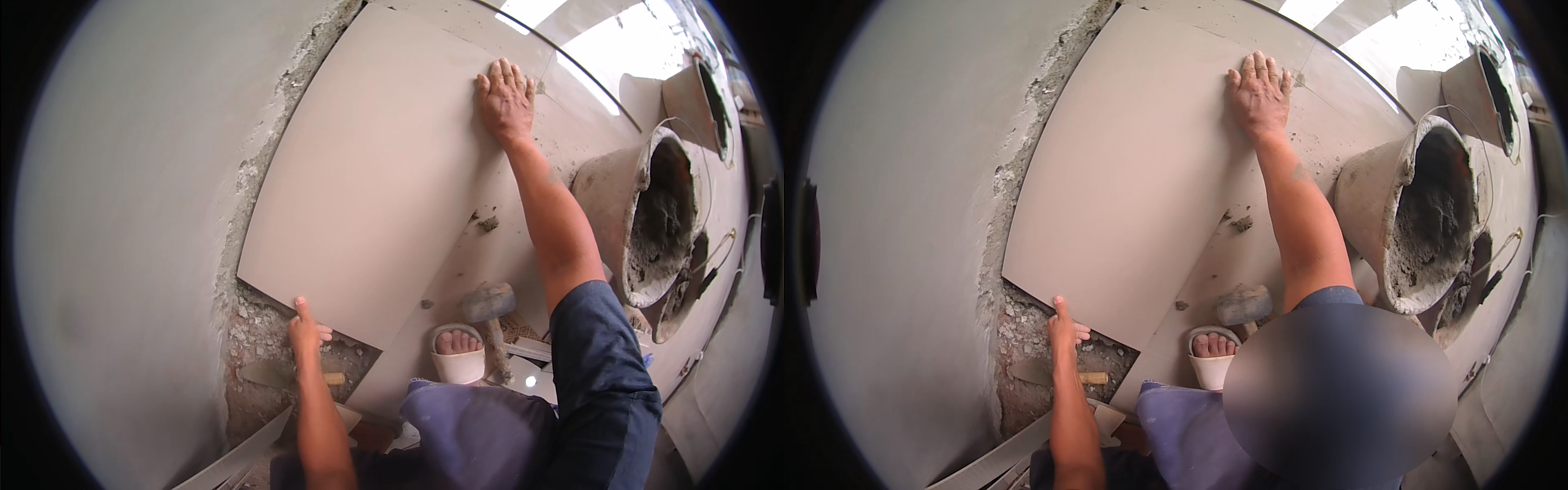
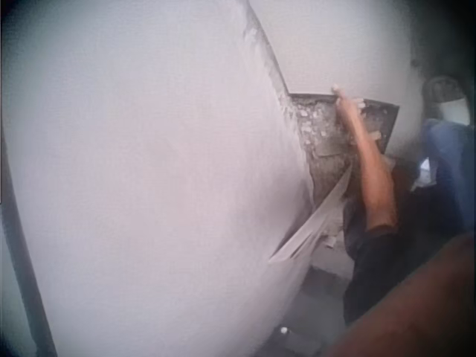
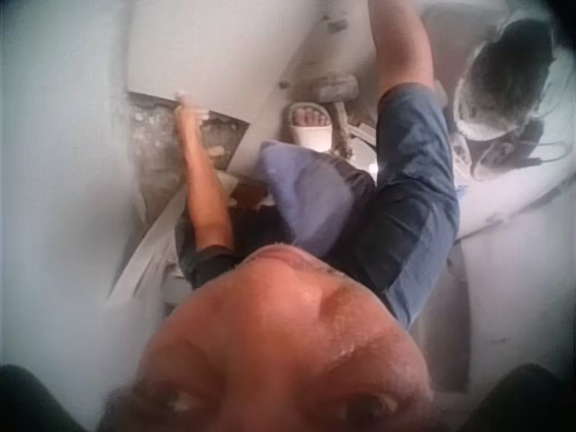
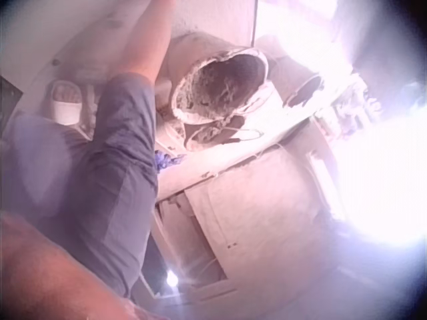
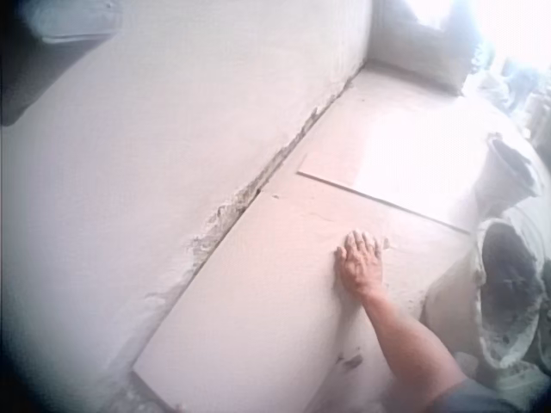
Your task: The person spreads cement on the floor using a trowel, places a ceramic tile, and taps it into place with a rubber mallet. The person repeats this process for multiple tiles, adjusting alignment and smoothing the cement as needed.
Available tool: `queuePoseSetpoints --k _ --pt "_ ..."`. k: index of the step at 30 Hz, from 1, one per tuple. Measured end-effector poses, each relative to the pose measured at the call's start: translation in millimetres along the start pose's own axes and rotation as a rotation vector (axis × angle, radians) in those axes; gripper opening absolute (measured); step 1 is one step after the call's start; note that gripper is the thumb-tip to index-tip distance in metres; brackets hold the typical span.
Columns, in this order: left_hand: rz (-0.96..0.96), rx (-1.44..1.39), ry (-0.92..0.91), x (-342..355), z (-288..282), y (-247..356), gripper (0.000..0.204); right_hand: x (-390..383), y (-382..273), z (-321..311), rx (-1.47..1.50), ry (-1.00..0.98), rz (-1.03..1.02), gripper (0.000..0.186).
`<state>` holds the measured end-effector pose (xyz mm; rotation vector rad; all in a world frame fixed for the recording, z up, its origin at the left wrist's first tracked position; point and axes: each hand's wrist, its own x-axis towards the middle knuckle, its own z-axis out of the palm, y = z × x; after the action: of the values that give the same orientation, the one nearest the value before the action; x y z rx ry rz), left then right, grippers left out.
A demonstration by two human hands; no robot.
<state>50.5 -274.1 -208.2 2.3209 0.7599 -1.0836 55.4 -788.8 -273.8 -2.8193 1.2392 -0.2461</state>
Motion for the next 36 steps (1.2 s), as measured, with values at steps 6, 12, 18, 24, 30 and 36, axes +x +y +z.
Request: queuePoseSetpoints --k 6,12,18,24,30,36 --pt "0.007 0.101 -0.046 4.7 -7.2 0.5 0.086 -24.5 -22.4 -5.8 0.052 -0.074 0.003 0.07" --pt "0.055 0.043 -0.115 3.5 -11.6 -2.9 0.08 -43.0 -33.5 -9.8 0.072 -0.146 -0.003 0.084" --pt "0.079 -0.039 -0.144 5.1 -13.7 -3.9 0.074 -68.1 -47.8 -4.7 0.023 -0.162 -0.076 0.08" --pt "0.096 0.048 -0.144 0.7 -17.7 -5.2 0.066 -100.2 -72.2 -10.9 -0.027 -0.134 -0.105 0.082" --pt "0.148 0.003 -0.138 -9.8 -20.5 -2.4 0.06 -129.9 -79.2 -14.5 -0.103 -0.218 -0.145 0.08" --pt "0.336 0.277 0.092 -3.6 -24.5 -16.1 0.057 -136.6 -80.5 -16.1 0.035 -0.107 -0.207 0.079"
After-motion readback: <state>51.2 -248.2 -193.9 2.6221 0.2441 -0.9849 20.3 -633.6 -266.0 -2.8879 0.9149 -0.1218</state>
